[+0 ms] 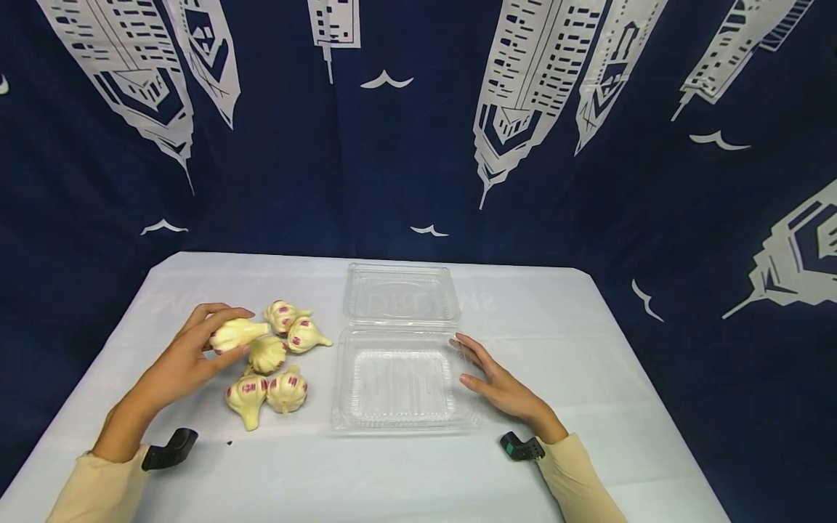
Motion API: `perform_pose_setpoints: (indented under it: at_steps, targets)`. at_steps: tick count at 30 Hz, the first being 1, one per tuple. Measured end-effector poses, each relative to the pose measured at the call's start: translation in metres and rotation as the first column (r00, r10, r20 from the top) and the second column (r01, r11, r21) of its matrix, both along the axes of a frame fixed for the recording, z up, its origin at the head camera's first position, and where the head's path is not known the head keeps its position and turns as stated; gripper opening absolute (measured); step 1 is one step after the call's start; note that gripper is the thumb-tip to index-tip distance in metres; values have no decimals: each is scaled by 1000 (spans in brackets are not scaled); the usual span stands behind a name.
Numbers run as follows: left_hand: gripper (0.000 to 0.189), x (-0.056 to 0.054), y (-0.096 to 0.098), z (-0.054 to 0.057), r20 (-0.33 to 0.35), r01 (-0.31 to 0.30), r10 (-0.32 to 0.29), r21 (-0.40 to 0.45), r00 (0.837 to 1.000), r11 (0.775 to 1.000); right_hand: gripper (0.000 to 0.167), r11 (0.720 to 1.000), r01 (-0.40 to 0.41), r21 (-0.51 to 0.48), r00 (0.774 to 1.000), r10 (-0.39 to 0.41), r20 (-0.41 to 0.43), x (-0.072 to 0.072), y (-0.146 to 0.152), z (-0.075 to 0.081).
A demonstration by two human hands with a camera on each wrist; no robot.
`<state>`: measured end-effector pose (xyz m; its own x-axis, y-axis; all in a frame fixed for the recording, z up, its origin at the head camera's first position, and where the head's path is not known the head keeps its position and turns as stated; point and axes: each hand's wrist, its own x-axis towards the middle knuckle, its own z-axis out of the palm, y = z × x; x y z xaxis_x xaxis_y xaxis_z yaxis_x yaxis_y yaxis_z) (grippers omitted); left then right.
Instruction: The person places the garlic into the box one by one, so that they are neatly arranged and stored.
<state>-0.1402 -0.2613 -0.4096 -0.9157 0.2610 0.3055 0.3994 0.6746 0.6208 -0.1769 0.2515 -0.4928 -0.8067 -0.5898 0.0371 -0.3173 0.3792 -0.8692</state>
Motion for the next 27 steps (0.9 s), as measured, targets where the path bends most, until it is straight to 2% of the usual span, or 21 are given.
perform_pose_setpoints:
  at_steps: [7, 12, 17, 24, 27]
  targets:
    - [46, -5, 22, 4, -41, 31, -32, -20, 999, 999, 72, 1000, 4, 8, 1000, -4, 3, -2, 0, -3]
    - [43, -14, 45, 9, -15, 68, -68, -2, 998, 998, 72, 1000, 7, 5, 1000, -7, -4, -2, 2, -4]
    - [39, -19, 70, 12, -9, 114, -114, 10, 993, 993, 73, 1000, 8, 2, 1000, -8, -2, -1, 2, -3]
    - [36, -26, 103, 12, 22, 161, -161, 21, 987, 987, 72, 1000, 3, 1, 1000, -3, -1, -1, 1, -3]
    - [36, -30, 117, 12, 9, 180, -180, 12, 984, 984, 72, 1000, 10, -4, 1000, -10, 7, -1, 2, -5]
